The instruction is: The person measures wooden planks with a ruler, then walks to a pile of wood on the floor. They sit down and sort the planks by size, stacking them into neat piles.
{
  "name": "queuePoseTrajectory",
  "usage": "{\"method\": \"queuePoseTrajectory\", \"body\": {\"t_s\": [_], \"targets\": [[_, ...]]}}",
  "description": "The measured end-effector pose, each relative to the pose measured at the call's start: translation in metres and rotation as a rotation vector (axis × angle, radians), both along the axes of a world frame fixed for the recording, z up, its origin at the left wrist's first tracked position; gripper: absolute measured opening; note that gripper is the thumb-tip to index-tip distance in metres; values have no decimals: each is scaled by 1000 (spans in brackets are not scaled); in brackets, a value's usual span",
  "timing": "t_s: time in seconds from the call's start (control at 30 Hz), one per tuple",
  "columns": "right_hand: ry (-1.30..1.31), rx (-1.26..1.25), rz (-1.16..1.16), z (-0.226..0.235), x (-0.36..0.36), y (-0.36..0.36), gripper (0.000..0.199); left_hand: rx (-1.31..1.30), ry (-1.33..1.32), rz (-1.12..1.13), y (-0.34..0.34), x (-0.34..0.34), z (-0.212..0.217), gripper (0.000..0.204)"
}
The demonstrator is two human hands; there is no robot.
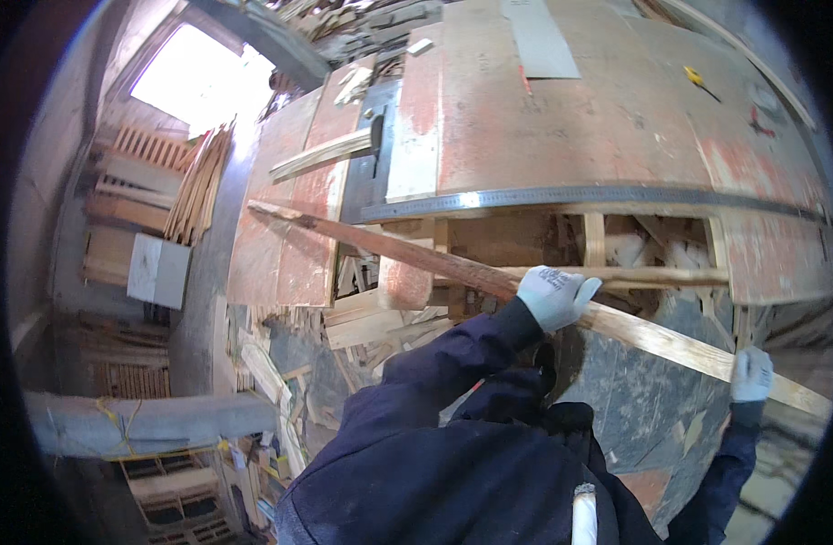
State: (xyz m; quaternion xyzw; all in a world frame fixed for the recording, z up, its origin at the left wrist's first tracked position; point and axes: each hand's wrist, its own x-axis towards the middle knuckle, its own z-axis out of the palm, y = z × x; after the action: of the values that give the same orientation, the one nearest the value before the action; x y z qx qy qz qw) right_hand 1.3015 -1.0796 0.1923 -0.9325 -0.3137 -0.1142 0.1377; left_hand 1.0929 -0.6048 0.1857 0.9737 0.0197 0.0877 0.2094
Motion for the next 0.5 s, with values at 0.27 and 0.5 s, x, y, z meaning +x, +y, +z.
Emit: {"method": "queuePoseTrajectory", "body": {"t_s": [0.27, 0.5], "targets": [[-349, -380, 106, -62, 248, -37, 20, -41, -57, 225, 47, 97, 5, 34], [-201, -336, 369, -38, 330, 133, 18, 490, -67, 151, 146, 179, -59, 14]]}}
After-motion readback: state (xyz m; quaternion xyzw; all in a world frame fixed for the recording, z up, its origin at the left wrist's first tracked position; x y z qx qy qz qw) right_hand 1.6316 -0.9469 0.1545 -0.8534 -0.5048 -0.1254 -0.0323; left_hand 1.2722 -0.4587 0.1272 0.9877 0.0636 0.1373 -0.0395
